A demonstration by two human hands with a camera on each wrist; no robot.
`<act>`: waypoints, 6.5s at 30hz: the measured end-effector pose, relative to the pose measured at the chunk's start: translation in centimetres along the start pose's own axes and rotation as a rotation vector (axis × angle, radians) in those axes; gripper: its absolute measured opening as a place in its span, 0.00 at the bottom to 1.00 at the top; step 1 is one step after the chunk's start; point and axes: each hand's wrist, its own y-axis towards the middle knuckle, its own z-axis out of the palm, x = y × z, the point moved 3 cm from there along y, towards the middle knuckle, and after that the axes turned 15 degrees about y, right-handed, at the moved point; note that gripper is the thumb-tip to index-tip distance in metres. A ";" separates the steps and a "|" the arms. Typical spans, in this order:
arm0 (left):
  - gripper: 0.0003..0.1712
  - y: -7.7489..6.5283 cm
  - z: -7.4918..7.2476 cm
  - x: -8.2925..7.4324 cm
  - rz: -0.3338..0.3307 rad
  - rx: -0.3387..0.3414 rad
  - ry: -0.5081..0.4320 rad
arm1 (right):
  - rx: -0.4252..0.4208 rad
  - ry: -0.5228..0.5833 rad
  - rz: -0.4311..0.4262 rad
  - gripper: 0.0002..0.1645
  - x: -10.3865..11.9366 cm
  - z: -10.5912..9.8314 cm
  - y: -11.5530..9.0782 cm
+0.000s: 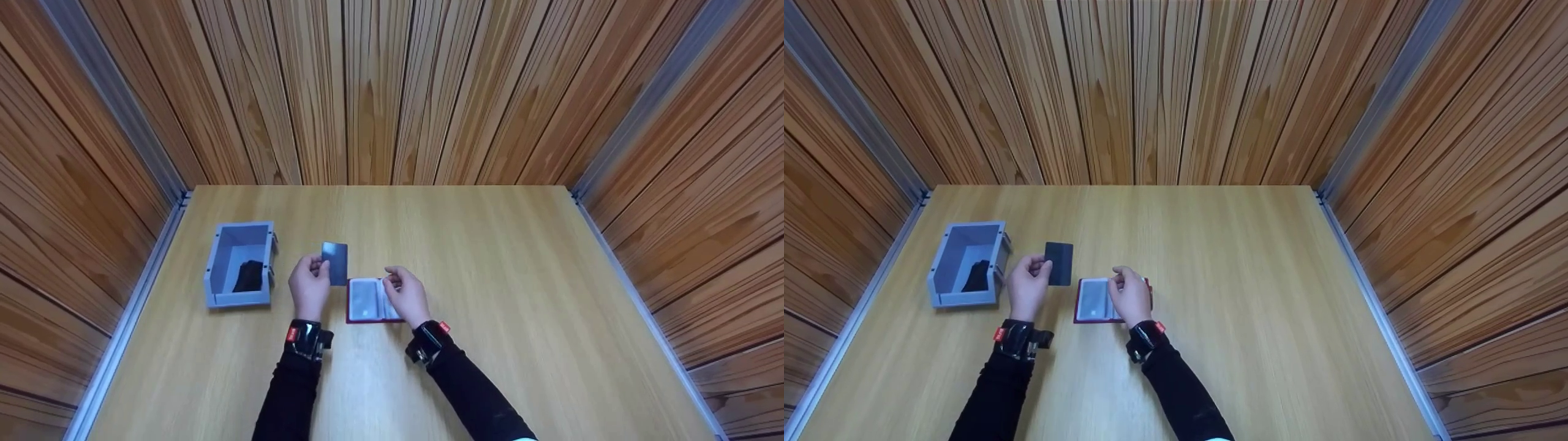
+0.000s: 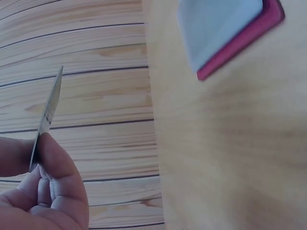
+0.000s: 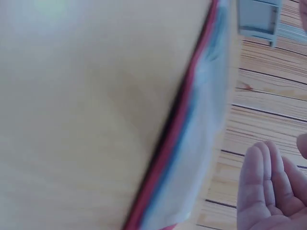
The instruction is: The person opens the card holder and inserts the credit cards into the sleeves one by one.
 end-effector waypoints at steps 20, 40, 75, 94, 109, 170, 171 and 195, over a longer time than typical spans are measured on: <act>0.07 -3.3 3.8 -0.6 0.145 -0.029 -0.038 | 0.036 0.319 0.019 0.23 1.6 1.2 -0.1; 0.06 -3.8 4.5 -0.8 0.170 -0.007 -0.030 | -0.024 0.207 0.016 0.20 1.5 0.9 0.0; 0.09 -2.7 5.1 2.6 0.219 0.131 0.493 | -0.110 -0.003 0.097 0.18 -2.8 -1.7 0.0; 0.12 -2.5 5.3 2.9 0.229 0.156 0.498 | -0.067 -0.067 0.123 0.17 -3.3 -1.4 -0.3; 0.12 -2.3 5.6 3.3 0.194 0.171 0.477 | -0.035 -0.088 0.143 0.18 -3.2 -1.2 -0.2; 0.14 -2.1 5.5 3.4 0.147 0.210 0.475 | 0.006 -0.273 0.100 0.15 -2.7 -0.7 0.3; 0.14 -2.1 5.5 3.4 0.154 0.207 0.477 | 0.007 -0.267 0.100 0.15 -2.6 -0.7 0.3; 0.14 -2.1 5.4 3.3 0.189 0.204 0.489 | -0.025 -0.259 0.114 0.16 -2.5 0.2 0.2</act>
